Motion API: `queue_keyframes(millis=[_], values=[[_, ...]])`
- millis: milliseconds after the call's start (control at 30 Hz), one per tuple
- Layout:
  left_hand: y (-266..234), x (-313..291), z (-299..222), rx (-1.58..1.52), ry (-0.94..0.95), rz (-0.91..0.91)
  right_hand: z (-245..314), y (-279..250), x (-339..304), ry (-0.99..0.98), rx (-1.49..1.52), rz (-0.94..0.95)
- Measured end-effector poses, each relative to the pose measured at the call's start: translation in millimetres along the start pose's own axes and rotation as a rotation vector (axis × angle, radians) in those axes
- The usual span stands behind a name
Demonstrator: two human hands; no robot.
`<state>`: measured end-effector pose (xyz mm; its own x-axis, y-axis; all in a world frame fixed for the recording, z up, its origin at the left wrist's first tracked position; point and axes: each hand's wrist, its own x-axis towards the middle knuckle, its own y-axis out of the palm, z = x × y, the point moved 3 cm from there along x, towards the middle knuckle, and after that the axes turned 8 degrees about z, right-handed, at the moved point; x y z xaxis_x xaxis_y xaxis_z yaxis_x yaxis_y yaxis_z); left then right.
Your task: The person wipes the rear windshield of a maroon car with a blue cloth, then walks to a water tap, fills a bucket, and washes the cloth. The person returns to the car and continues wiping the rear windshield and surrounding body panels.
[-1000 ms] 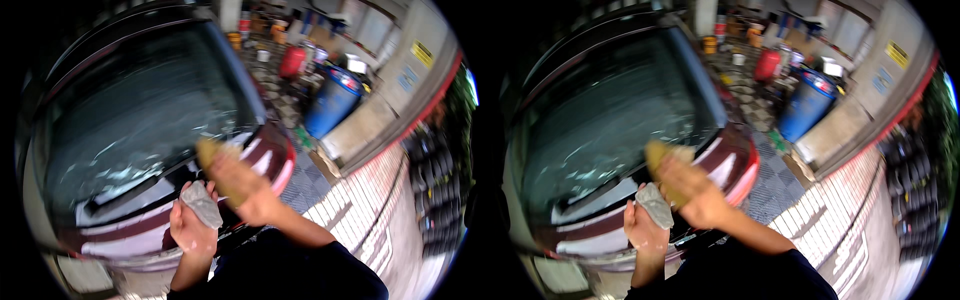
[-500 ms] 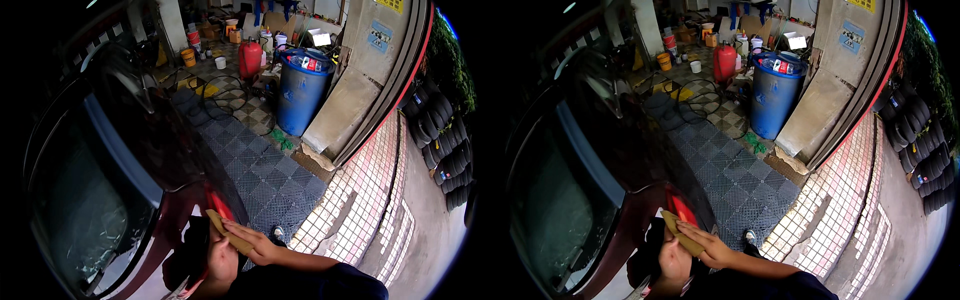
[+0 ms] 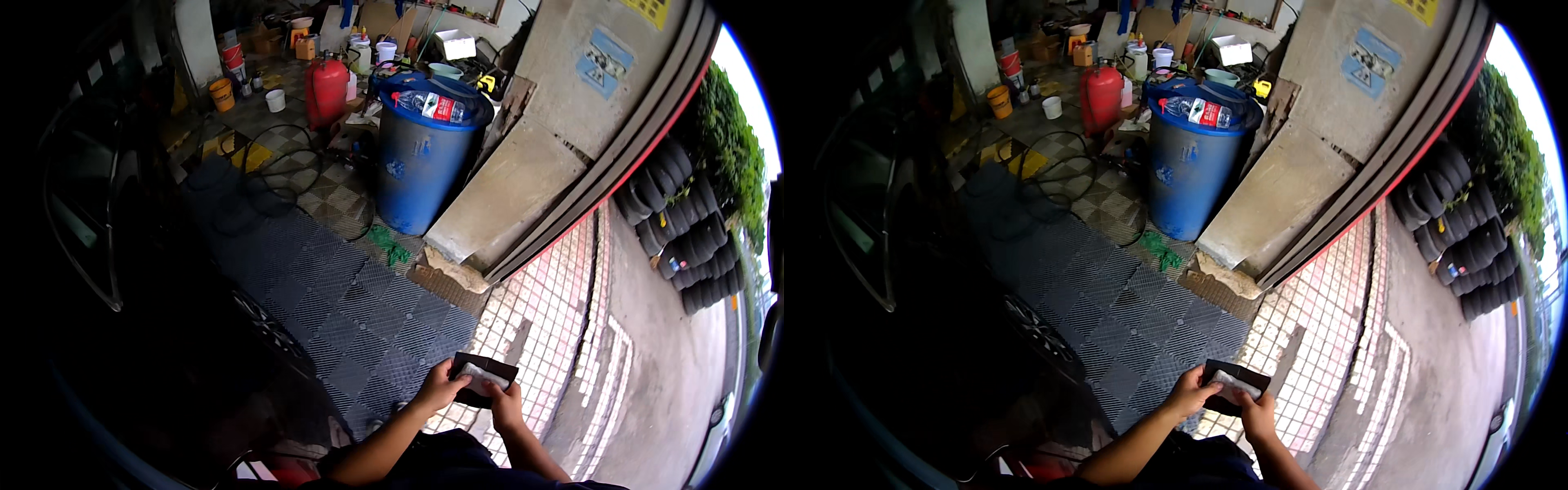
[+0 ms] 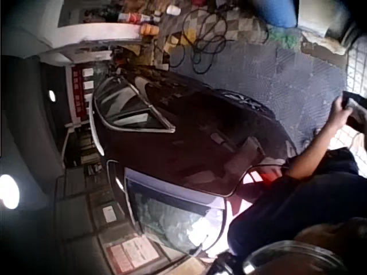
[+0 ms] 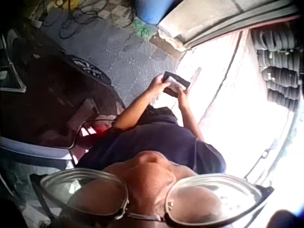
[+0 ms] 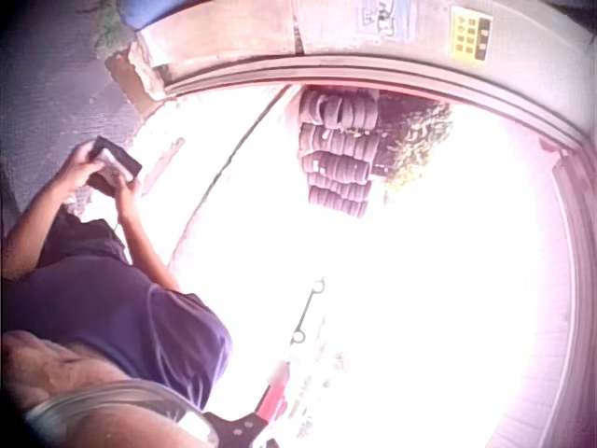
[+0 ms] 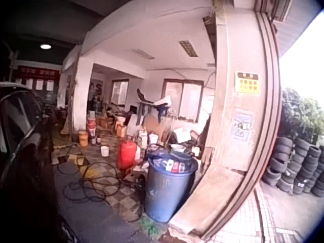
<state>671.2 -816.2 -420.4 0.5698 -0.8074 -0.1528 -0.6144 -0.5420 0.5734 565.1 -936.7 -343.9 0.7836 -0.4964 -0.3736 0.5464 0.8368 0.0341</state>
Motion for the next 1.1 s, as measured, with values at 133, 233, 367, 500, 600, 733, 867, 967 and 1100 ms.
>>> queue_keyframes(millis=[133, 233, 367, 500, 600, 733, 867, 967, 1100], values=[[-48, 35, -57, -0.13, -0.054, 0.107, 41, 25, 72, 0.045, -0.333, 0.193], [-114, 48, -120, -0.164, -0.114, 0.158, 96, 89, 130, 0.114, -0.508, 0.422], [-172, 90, -214, -0.062, -0.008, 0.151, 157, 162, 173, 0.017, -0.481, 0.494], [-197, 136, -297, 0.214, 0.013, 0.087, 177, 186, 236, -0.023, -0.44, 0.435], [-226, 179, -320, 0.321, -0.02, 0.025, 188, 204, 293, -0.035, -0.437, 0.434], [-288, 257, -292, 0.312, 0.006, -0.173, 178, 216, 409, -0.081, -0.603, 0.504], [-367, 306, -286, 0.19, -0.159, -0.247, 228, 229, 541, -0.265, -0.906, 0.481], [-517, 260, -218, 0.495, -0.526, -0.536, 287, 237, 648, -0.389, -0.989, 0.37], [-589, 171, -232, 0.783, -0.806, -0.843, 368, 212, 784, -0.582, -0.797, 0.141]])
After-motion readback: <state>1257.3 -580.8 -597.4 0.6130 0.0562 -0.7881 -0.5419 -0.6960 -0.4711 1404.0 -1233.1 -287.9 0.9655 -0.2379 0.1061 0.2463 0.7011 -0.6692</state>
